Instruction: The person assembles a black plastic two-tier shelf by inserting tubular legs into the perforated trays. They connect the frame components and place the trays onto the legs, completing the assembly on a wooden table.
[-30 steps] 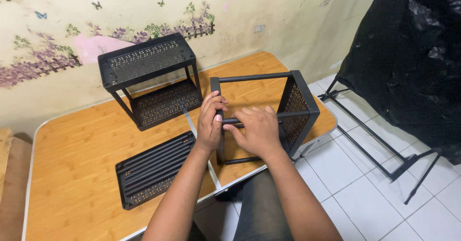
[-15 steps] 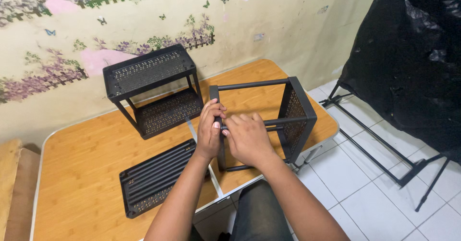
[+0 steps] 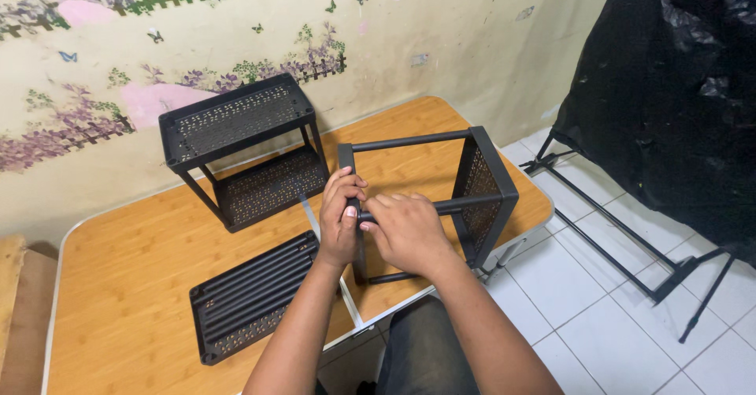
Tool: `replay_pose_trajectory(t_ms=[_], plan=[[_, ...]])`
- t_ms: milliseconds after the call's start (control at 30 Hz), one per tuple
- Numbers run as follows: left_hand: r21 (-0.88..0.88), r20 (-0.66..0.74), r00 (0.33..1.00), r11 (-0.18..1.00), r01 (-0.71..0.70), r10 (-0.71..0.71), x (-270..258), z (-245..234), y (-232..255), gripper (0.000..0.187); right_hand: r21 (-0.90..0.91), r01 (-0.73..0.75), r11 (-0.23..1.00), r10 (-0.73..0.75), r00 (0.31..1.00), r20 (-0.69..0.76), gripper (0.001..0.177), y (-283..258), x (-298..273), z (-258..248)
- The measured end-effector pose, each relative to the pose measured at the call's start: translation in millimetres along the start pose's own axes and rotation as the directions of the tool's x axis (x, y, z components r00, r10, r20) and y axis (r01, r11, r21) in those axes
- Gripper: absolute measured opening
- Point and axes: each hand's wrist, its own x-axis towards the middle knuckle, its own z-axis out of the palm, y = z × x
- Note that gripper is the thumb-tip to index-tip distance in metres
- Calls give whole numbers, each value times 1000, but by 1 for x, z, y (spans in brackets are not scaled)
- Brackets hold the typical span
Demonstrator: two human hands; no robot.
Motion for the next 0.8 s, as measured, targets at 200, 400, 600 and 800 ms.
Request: replay_pose_trajectory(t_ms=[200,400,600,800], plan=[[-4,7,1000,1000,-1,1,0,-2,-3,52,14,0,1000,0,1000,-4,32,1,1,2],[10,11,1000,1000,7,-7,-2,-1,-7,54,40,-34,999,32,998,59,29,3,5,0],[11,15,1000,1000,27,-27,-2,0,-10,54,48,-27,998,25,999,45,27,4,6,1],[8,12,1000,1000,20,-20,-2,-1,-11,53,67,-25,997,23,999,31,26,3,7,0]])
